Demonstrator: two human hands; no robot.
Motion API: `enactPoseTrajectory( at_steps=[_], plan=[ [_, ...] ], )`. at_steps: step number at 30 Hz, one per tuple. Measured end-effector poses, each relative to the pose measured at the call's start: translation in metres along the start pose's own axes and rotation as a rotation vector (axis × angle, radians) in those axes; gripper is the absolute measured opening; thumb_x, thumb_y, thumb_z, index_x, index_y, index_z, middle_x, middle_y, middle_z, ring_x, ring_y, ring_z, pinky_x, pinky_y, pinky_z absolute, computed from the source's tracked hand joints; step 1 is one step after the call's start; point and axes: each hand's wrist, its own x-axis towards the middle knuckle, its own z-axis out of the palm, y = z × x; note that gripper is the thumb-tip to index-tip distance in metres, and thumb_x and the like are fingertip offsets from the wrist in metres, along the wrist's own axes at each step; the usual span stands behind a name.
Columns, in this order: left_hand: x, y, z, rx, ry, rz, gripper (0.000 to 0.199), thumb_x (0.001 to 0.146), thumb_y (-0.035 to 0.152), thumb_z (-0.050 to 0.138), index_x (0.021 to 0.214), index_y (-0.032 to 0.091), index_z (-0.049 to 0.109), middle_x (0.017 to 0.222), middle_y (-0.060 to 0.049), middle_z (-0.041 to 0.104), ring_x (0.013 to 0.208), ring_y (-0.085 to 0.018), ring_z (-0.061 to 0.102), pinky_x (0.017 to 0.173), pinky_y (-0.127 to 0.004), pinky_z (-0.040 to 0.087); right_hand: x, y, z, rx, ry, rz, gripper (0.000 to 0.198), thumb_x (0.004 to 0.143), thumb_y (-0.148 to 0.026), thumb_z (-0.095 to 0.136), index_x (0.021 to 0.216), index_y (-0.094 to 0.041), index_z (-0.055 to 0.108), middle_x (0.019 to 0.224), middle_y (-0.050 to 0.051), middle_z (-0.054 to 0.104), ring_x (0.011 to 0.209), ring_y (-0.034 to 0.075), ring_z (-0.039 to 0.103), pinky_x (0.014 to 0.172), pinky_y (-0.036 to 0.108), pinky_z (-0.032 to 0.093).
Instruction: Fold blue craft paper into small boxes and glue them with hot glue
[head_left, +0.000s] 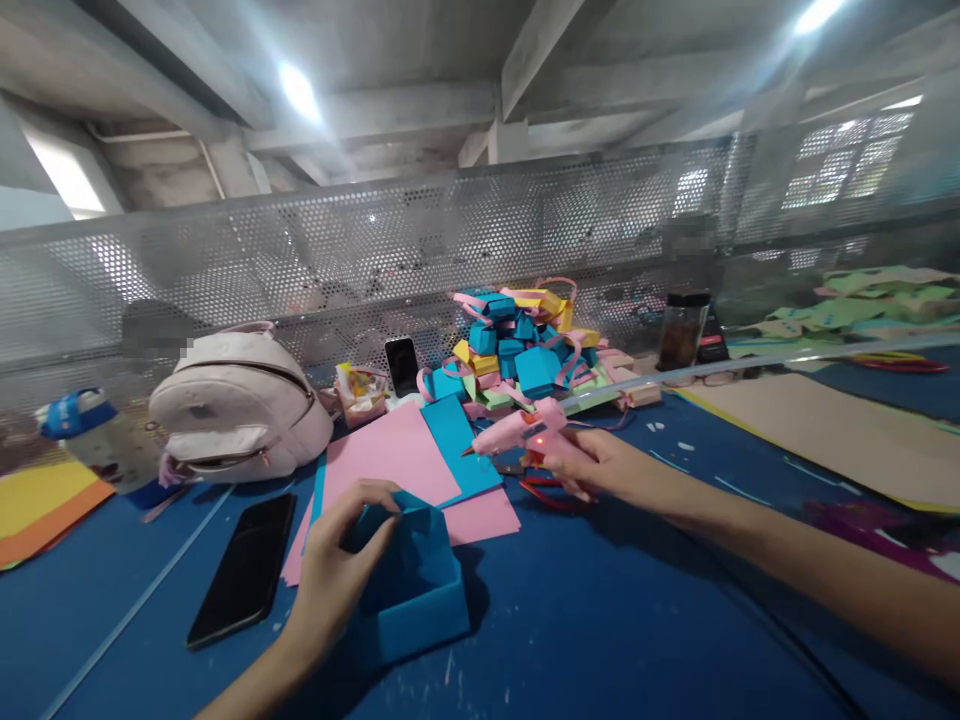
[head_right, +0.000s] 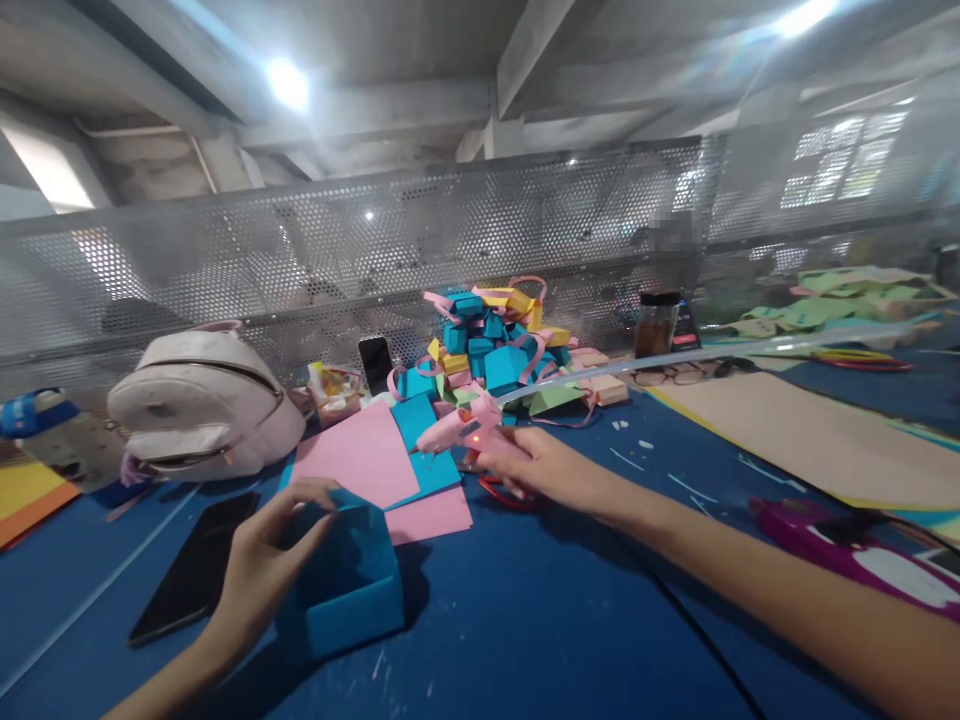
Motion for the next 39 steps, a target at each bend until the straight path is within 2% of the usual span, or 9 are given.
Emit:
enactPoseTrajectory(
  at_steps=[3, 7, 12, 17, 30, 39],
  plan=[
    [0.0, 0.0, -0.002, -0.01, -0.003, 0.005, 0.007, 0.09, 0.019, 0.06, 0.084, 0.022, 0.062, 0.097, -0.004, 0.068, 0.098, -0.019, 0.063, 0.084, -0.029, 0.051, -0.004, -0.016, 0.016, 0.099, -0.123, -0.022, 0.046, 0.086, -0.062, 0.059, 0.075, -0.018, 0.053, 0.056, -0.004, 0.049, 0.044, 0.008, 0.041, 0.044, 0.023, 0.03],
    [-0.001, 0.002, -0.003, -0.022, -0.008, 0.006, 0.006, 0.089, 0.02, 0.062, 0.084, 0.022, 0.063, 0.098, -0.005, 0.069, 0.098, -0.02, 0.064, 0.084, -0.03, 0.052, -0.004, -0.024, 0.03, 0.187, -0.17, -0.028, 0.049, 0.085, -0.063, 0.062, 0.097, -0.016, 0.056, 0.055, -0.008, 0.043, 0.043, 0.007, 0.037, 0.04, 0.021, 0.03],
    [-0.001, 0.004, -0.003, -0.05, -0.003, -0.009, 0.006, 0.088, 0.022, 0.063, 0.082, 0.021, 0.064, 0.096, -0.006, 0.07, 0.096, -0.022, 0.065, 0.083, -0.033, 0.053, -0.001, -0.021, 0.038, 0.247, -0.229, -0.06, 0.042, 0.09, -0.057, 0.059, 0.097, -0.016, 0.056, 0.056, -0.009, 0.04, 0.042, 0.006, 0.034, 0.039, 0.02, 0.029],
    [-0.001, 0.004, -0.002, -0.065, -0.004, -0.009, 0.006, 0.088, 0.018, 0.063, 0.083, 0.022, 0.065, 0.095, -0.005, 0.07, 0.097, -0.02, 0.064, 0.082, -0.03, 0.053, -0.001, -0.02, 0.042, 0.193, -0.222, -0.056, 0.037, 0.092, -0.053, 0.058, 0.095, -0.017, 0.057, 0.057, -0.007, 0.043, 0.045, 0.007, 0.038, 0.039, 0.019, 0.028],
    [-0.003, 0.004, -0.004, -0.07, -0.011, 0.011, 0.008, 0.089, 0.017, 0.062, 0.083, 0.022, 0.063, 0.095, -0.003, 0.068, 0.096, -0.018, 0.064, 0.083, -0.028, 0.051, 0.0, -0.024, 0.046, 0.161, -0.178, -0.071, 0.035, 0.091, -0.052, 0.059, 0.094, -0.017, 0.056, 0.055, -0.007, 0.044, 0.043, 0.007, 0.038, 0.039, 0.02, 0.029],
    [-0.003, -0.002, -0.003, -0.077, -0.001, 0.054, 0.009, 0.089, 0.016, 0.062, 0.085, 0.023, 0.064, 0.094, -0.001, 0.068, 0.096, -0.016, 0.063, 0.083, -0.025, 0.05, 0.002, -0.019, 0.045, 0.176, -0.208, -0.096, 0.039, 0.091, -0.056, 0.057, 0.089, -0.018, 0.051, 0.057, -0.007, 0.041, 0.044, 0.006, 0.037, 0.039, 0.019, 0.03]
  ],
)
